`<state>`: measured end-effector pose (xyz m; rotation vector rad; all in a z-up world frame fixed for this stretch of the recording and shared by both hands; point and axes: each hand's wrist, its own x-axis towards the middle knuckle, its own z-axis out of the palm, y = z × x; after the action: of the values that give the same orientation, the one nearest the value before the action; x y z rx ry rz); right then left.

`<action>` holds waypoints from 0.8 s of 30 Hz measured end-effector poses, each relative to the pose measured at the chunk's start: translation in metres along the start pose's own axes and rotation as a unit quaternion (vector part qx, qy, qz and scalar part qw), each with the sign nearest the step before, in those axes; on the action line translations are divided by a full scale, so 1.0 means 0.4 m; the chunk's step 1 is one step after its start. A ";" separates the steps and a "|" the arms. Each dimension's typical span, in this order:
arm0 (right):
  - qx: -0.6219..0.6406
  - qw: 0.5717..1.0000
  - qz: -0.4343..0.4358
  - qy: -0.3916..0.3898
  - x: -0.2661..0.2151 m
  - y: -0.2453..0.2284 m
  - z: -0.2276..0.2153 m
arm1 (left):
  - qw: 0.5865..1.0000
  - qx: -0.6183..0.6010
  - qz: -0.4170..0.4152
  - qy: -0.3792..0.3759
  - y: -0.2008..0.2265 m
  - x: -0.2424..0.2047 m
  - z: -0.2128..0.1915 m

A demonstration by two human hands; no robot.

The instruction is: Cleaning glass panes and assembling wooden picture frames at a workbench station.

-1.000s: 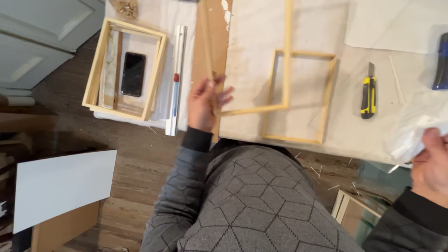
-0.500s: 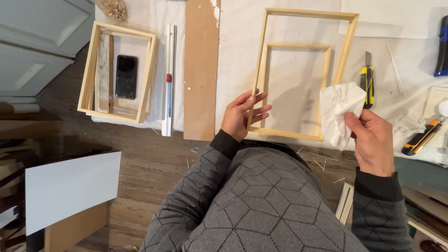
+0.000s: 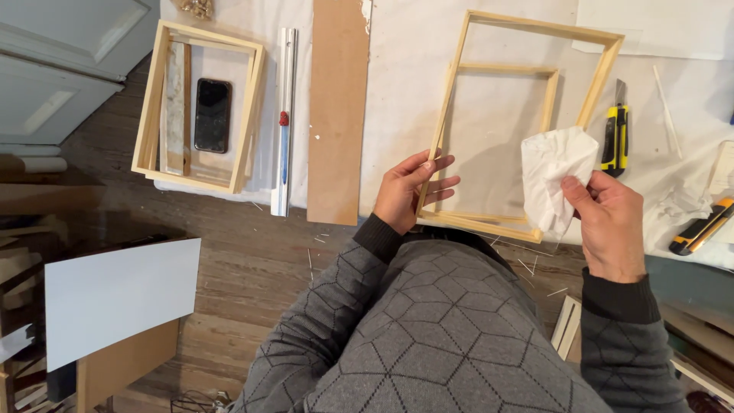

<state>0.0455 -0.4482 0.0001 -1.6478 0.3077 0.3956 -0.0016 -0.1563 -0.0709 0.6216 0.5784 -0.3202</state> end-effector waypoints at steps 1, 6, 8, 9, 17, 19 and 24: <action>0.000 1.000 0.000 -0.001 0.000 -0.001 0.005 | 1.000 0.000 0.000 0.001 0.004 -0.004 0.001; 0.005 1.000 -0.010 0.008 -0.001 0.002 0.018 | 1.000 0.012 -0.005 0.000 0.014 -0.015 0.002; 0.004 1.000 -0.013 0.012 0.000 0.009 0.014 | 1.000 0.011 -0.006 -0.004 0.017 -0.014 0.003; 0.002 1.000 -0.016 0.015 -0.001 0.014 0.013 | 1.000 0.011 -0.007 -0.007 0.017 -0.016 0.002; 0.002 0.999 -0.033 0.025 -0.001 0.029 0.019 | 1.000 0.014 -0.001 -0.013 0.018 -0.017 0.006; 0.013 0.999 -0.040 0.019 0.001 0.024 0.028 | 1.000 0.017 -0.004 -0.004 0.021 -0.013 0.007; -0.055 0.997 -0.054 0.015 -0.003 -0.013 0.043 | 0.999 0.029 0.012 -0.024 0.025 -0.002 -0.002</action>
<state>0.0455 -0.4306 0.0038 -1.7717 0.2213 0.3098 0.0018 -0.1479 -0.0664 0.6738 0.5175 -0.3296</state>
